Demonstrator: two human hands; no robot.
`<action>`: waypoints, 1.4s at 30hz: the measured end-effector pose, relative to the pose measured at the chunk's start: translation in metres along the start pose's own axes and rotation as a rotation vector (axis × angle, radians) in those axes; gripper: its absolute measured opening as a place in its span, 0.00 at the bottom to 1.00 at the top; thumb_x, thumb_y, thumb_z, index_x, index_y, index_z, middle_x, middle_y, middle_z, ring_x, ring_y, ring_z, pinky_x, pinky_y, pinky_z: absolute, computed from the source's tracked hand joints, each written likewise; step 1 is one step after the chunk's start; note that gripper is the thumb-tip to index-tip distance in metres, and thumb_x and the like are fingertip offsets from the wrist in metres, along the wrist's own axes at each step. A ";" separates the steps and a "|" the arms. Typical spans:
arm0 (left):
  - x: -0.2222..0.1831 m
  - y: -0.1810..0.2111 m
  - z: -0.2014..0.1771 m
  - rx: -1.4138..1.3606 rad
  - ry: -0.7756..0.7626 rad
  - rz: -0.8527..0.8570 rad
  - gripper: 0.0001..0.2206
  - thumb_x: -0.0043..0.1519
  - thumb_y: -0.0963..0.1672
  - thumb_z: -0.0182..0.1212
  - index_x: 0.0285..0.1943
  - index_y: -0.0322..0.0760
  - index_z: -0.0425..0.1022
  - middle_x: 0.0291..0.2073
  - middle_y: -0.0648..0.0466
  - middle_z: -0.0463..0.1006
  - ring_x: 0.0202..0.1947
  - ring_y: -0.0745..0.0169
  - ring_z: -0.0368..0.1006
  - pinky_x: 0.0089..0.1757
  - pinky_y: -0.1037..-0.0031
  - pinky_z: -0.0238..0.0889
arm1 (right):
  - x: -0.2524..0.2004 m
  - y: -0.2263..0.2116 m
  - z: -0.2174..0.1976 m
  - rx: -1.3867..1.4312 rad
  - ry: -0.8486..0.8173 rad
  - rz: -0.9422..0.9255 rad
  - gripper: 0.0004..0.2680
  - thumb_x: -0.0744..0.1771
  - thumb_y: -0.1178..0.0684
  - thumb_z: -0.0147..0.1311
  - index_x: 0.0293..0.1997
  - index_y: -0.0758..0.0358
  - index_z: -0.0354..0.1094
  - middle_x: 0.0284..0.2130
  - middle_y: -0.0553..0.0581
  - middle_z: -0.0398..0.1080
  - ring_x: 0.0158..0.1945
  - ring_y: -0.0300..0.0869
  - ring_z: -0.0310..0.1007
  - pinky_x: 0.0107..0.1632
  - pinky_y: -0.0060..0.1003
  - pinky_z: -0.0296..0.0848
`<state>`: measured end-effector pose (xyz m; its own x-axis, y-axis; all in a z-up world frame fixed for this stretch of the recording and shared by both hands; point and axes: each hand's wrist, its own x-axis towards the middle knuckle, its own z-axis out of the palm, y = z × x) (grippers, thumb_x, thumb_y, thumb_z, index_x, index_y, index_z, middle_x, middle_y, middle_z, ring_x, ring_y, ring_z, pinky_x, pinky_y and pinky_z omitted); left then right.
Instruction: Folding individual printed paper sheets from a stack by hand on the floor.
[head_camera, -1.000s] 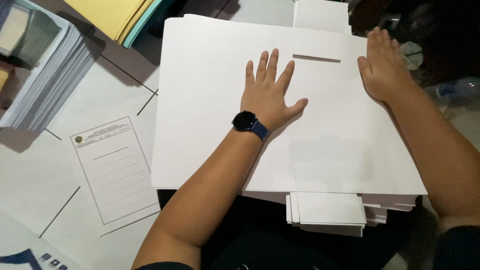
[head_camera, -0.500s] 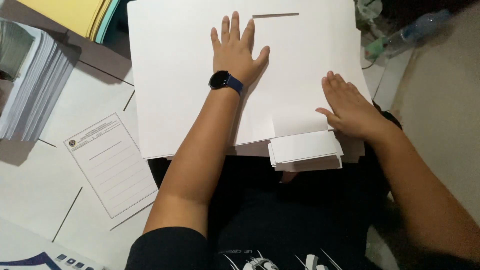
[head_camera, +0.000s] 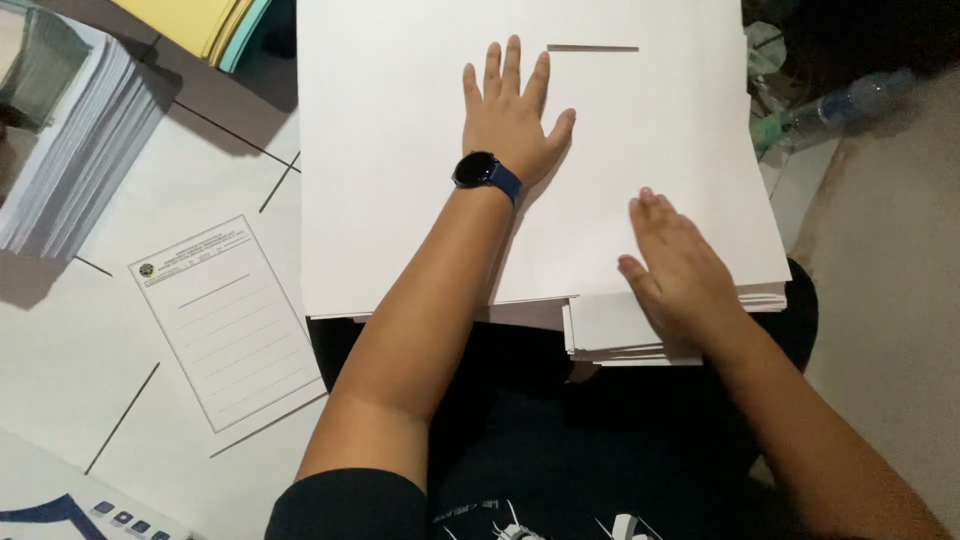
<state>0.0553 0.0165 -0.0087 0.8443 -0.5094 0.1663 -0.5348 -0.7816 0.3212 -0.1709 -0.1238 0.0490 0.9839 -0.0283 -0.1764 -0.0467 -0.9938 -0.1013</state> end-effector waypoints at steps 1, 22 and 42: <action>0.001 0.001 0.000 0.003 0.003 -0.008 0.33 0.65 0.59 0.43 0.77 0.46 0.53 0.76 0.42 0.44 0.75 0.45 0.32 0.67 0.48 0.25 | 0.002 -0.007 0.000 -0.001 0.000 -0.009 0.26 0.71 0.40 0.28 0.76 0.68 0.40 0.76 0.64 0.40 0.79 0.48 0.36 0.73 0.45 0.40; 0.004 0.004 0.009 -0.032 0.048 -0.209 0.30 0.61 0.40 0.43 0.75 0.25 0.46 0.75 0.38 0.47 0.77 0.47 0.38 0.71 0.55 0.31 | 0.259 0.010 -0.009 0.052 0.344 -0.145 0.19 0.76 0.58 0.45 0.73 0.84 0.44 0.68 0.89 0.51 0.71 0.73 0.46 0.69 0.59 0.36; 0.007 -0.008 0.007 0.026 0.071 -0.201 0.26 0.69 0.46 0.40 0.75 0.26 0.48 0.75 0.38 0.48 0.75 0.43 0.39 0.68 0.49 0.31 | -0.018 0.004 0.003 0.061 -0.170 0.219 0.43 0.60 0.18 0.46 0.77 0.58 0.40 0.75 0.78 0.28 0.77 0.66 0.20 0.70 0.62 0.32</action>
<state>0.0655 0.0161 -0.0166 0.9338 -0.3162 0.1671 -0.3552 -0.8745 0.3301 -0.1894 -0.1268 0.0485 0.9065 -0.2179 -0.3615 -0.2702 -0.9576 -0.1004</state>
